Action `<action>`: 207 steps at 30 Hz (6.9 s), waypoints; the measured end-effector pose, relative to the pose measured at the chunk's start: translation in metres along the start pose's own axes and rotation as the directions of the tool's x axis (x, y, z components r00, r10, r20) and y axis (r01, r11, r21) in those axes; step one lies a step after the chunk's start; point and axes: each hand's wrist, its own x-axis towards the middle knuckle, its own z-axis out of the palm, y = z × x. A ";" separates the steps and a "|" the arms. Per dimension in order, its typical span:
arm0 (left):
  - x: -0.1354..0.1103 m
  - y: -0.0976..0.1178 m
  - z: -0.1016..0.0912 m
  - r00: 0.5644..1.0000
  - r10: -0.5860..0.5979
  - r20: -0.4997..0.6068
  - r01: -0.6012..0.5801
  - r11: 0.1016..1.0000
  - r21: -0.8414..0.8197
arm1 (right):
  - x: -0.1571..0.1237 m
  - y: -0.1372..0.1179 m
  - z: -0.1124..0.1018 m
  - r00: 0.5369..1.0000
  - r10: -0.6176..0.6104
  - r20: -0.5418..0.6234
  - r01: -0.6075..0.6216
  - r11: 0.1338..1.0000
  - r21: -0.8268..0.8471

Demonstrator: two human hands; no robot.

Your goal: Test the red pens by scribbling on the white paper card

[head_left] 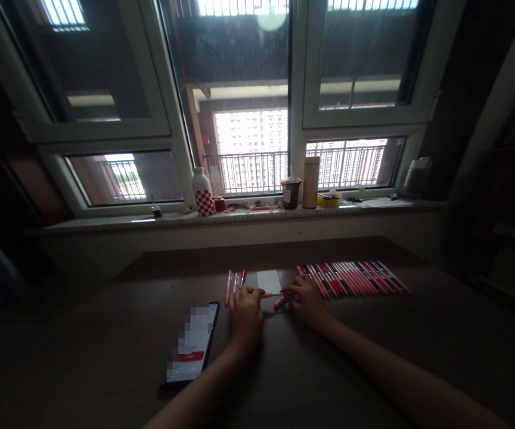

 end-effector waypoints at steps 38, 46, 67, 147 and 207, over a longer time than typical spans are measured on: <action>0.001 -0.003 0.004 0.997 0.078 -0.004 -0.078 0.993 -0.087 | 0.000 0.002 0.003 0.992 -0.128 -0.010 0.128 0.992 0.012; 0.001 -0.004 0.006 0.995 0.097 0.002 -0.097 0.993 -0.071 | 0.000 0.003 0.004 0.993 -0.118 -0.005 0.118 0.992 0.032; 0.002 -0.002 0.002 0.993 0.090 0.078 -0.084 0.994 -0.073 | 0.000 0.005 0.007 0.982 -0.189 0.004 0.189 0.981 0.052; 0.000 0.000 0.000 0.998 -0.019 -0.053 0.021 0.999 0.039 | 0.000 0.004 0.006 0.997 -0.069 -0.022 0.070 0.997 0.039; 0.000 -0.001 -0.001 0.998 0.065 -0.004 -0.065 0.996 -0.068 | -0.002 0.005 0.008 0.990 -0.141 0.028 0.142 0.989 -0.032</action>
